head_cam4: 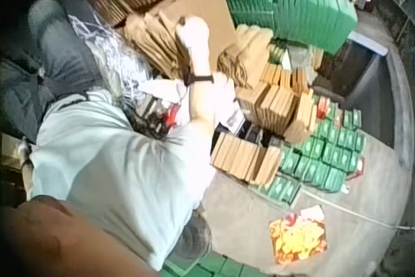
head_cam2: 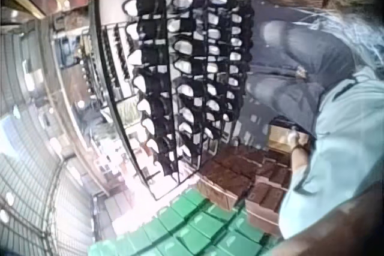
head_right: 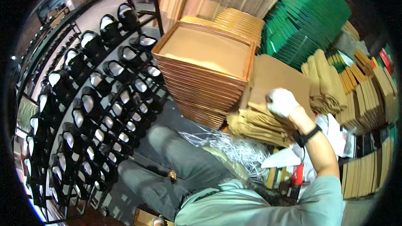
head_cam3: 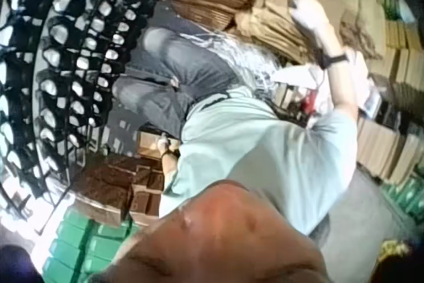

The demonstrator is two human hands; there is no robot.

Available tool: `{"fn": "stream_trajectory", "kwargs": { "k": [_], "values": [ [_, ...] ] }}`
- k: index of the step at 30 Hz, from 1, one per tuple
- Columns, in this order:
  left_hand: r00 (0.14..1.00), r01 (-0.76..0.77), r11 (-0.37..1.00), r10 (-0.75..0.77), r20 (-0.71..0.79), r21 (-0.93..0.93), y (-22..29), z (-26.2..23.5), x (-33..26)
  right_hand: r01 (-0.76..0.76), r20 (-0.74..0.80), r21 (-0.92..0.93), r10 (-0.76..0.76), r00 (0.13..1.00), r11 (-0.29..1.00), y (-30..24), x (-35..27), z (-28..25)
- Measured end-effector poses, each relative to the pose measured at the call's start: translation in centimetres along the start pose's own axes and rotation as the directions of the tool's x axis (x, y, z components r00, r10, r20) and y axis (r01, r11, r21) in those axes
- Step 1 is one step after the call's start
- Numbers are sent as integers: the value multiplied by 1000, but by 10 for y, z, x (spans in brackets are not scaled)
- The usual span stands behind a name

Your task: Packing finished shoes into boxes, wrapping them in paper and stacking the boxed shoes.

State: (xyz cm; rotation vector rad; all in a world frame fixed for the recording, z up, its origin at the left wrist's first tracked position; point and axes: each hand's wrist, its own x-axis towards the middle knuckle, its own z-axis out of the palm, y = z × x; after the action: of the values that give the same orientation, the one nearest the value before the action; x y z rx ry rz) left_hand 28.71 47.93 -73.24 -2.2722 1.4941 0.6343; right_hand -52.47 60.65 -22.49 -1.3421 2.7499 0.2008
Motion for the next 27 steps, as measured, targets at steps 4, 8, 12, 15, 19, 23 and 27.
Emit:
{"fn": "stream_trajectory", "kwargs": {
  "k": [4,8,12,15,19,23,27],
  "values": [
    [943,304,838,-197,268,-453,-51,32,-26,-25,-52,56,28,998,998,-13,2,0],
    [990,-86,992,74,-119,-94,-22,51,-36,-83,29,-105,86,996,991,9,-14,7],
    [993,111,970,-101,59,-216,-29,38,13,125,-131,-15,-126,983,992,87,19,44],
    [960,164,895,-241,-141,-414,-85,52,12,188,-242,252,-126,962,949,128,76,84],
    [840,-152,752,-244,-484,-642,16,-9,-85,-188,0,503,218,976,844,158,41,20],
    [502,-692,633,77,-861,-347,41,-125,-174,-194,82,687,190,978,700,88,26,16],
    [338,-864,500,482,-808,-62,113,-257,-233,-140,135,966,39,990,215,48,9,-15]
  ]
}}
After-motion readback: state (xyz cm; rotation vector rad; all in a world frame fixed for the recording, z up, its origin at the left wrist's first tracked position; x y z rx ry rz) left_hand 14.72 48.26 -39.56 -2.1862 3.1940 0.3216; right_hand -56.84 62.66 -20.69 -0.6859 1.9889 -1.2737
